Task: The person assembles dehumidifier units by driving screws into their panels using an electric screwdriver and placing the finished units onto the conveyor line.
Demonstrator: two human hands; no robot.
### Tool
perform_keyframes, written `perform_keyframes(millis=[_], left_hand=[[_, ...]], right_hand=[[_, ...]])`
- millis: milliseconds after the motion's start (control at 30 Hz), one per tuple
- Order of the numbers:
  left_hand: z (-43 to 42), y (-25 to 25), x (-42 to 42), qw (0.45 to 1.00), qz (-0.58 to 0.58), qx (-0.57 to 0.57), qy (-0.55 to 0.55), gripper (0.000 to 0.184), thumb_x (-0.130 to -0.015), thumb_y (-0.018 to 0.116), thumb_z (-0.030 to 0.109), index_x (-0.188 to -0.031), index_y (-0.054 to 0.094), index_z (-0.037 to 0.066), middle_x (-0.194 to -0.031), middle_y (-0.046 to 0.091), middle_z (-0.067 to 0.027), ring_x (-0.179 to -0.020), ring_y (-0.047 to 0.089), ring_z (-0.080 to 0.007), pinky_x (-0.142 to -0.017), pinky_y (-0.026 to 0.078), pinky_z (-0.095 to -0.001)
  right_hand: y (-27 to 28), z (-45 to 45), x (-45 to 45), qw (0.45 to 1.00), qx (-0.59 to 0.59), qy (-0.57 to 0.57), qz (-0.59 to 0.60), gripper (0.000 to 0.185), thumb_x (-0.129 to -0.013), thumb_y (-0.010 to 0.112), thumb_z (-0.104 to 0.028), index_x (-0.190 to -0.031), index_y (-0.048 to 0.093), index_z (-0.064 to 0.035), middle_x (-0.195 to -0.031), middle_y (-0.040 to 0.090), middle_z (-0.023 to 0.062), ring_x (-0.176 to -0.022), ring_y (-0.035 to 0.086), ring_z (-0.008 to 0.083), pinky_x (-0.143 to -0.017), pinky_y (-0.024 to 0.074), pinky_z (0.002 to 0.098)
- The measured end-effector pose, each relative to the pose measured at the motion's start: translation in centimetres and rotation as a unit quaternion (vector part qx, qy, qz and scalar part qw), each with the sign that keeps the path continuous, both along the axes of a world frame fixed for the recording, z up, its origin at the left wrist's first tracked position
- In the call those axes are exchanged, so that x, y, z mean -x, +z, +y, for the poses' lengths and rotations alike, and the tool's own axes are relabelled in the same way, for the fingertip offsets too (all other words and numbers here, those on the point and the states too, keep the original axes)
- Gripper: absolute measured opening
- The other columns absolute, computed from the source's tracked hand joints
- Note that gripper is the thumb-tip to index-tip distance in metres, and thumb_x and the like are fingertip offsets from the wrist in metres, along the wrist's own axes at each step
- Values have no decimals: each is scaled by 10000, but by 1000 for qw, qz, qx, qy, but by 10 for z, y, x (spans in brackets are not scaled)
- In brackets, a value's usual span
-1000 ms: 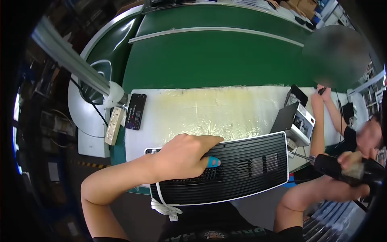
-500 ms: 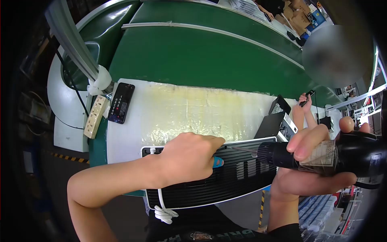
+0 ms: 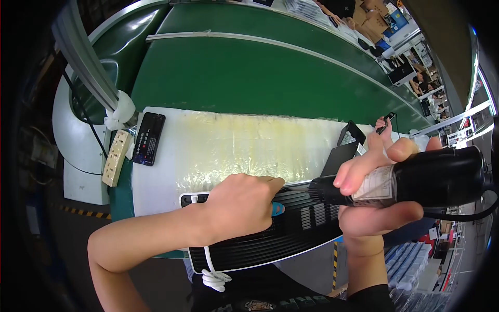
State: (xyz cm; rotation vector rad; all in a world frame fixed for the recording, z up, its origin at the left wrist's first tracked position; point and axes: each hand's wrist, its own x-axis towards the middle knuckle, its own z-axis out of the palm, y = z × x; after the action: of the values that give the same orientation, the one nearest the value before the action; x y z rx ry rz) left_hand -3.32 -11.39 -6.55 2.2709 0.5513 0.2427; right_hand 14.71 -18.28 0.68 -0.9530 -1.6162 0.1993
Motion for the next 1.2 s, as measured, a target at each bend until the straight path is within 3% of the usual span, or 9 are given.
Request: perform_keyframes(millis=[167, 233, 500, 667, 733, 900, 933, 1067, 1200], left_hand=[[-1, 1, 0, 1000, 10, -2, 2, 230, -821, 658, 184, -874, 575, -24, -804, 650, -188, -723, 645, -383, -646, 523, -456], [-2, 1, -1, 1000, 23, 9, 13, 331, -785, 633, 143, -1098, 614, 35, -843, 659, -200, -741, 623, -399, -670, 502, -478], [-1, 13, -1, 999, 42, -6, -1, 223, -802, 630, 173, -945, 591, 6, -846, 653, -214, -781, 637, -396, -722, 502, -484], [-7, 15, -6, 998, 38, -51, 10, 315, -713, 543, 71, -1009, 631, 11, -871, 653, -249, -814, 627, -426, -765, 494, -506], [-5, 1, -5, 997, 24, -67, -5, 317, -721, 560, 83, -1021, 637, 19, -876, 654, -249, -809, 625, -430, -763, 494, -507], [-14, 20, -8, 997, 71, -27, 32, 399, -780, 676, 151, -1145, 616, 0, -991, 664, -241, -932, 631, -424, -827, 493, -447], [-14, 22, -9, 996, 77, -14, 40, 437, -779, 680, 156, -1178, 599, -3, -988, 661, -252, -940, 635, -420, -837, 494, -440], [-22, 29, -1, 990, 105, -19, 91, 420, -785, 672, 108, -1181, 597, -10, -982, 660, -270, -946, 658, -387, -840, 501, -393], [-19, 7, 15, 978, 29, -77, 194, 398, -792, 638, 6, -1180, 582, -63, -1049, 670, -249, -986, 665, -319, -883, 494, -350]], right_hand=[[3, 4, 21, 997, 7, -62, 44, 860, -864, 350, -728, -1374, 162, -62, -983, 495, 8, -487, 528, 121, -729, 532, 315], [3, 6, 27, 995, 10, -77, 54, 821, -873, 359, -714, -1332, 204, -50, -898, 503, 13, -491, 536, 122, -692, 522, 295], [-1, 7, 36, 992, 10, -92, 90, 702, -911, 392, -659, -1163, 373, -4, -562, 534, 36, -511, 564, 127, -543, 478, 214], [-12, 5, 26, 985, 4, 15, 174, 587, -883, 642, -271, -1295, 340, 18, -866, 566, 67, -573, 503, 92, -539, 419, 220], [-17, 24, 18, 989, -124, -17, 80, 656, -893, 672, -168, -1379, 275, 22, -1035, 557, 89, -748, 521, 98, -674, 445, 242], [-13, 20, 17, 989, -86, -11, 120, 753, -890, 676, -163, -1435, 197, 40, -1199, 503, 113, -944, 526, 129, -827, 438, 273], [-6, 25, 11, 978, -185, -81, 45, 743, -893, 659, -131, -1439, 178, 16, -1193, 501, 115, -855, 542, 117, -758, 461, 258], [49, -23, -32, 943, -228, -15, 240, 500, -951, 542, -177, -1322, 245, -22, -1155, 530, 198, -556, 566, 131, -495, 495, 260], [46, -103, -97, 904, -272, -260, 203, 528, -978, 461, -394, -1224, 346, 60, -1055, 557, 210, -509, 564, 161, -521, 510, 302]])
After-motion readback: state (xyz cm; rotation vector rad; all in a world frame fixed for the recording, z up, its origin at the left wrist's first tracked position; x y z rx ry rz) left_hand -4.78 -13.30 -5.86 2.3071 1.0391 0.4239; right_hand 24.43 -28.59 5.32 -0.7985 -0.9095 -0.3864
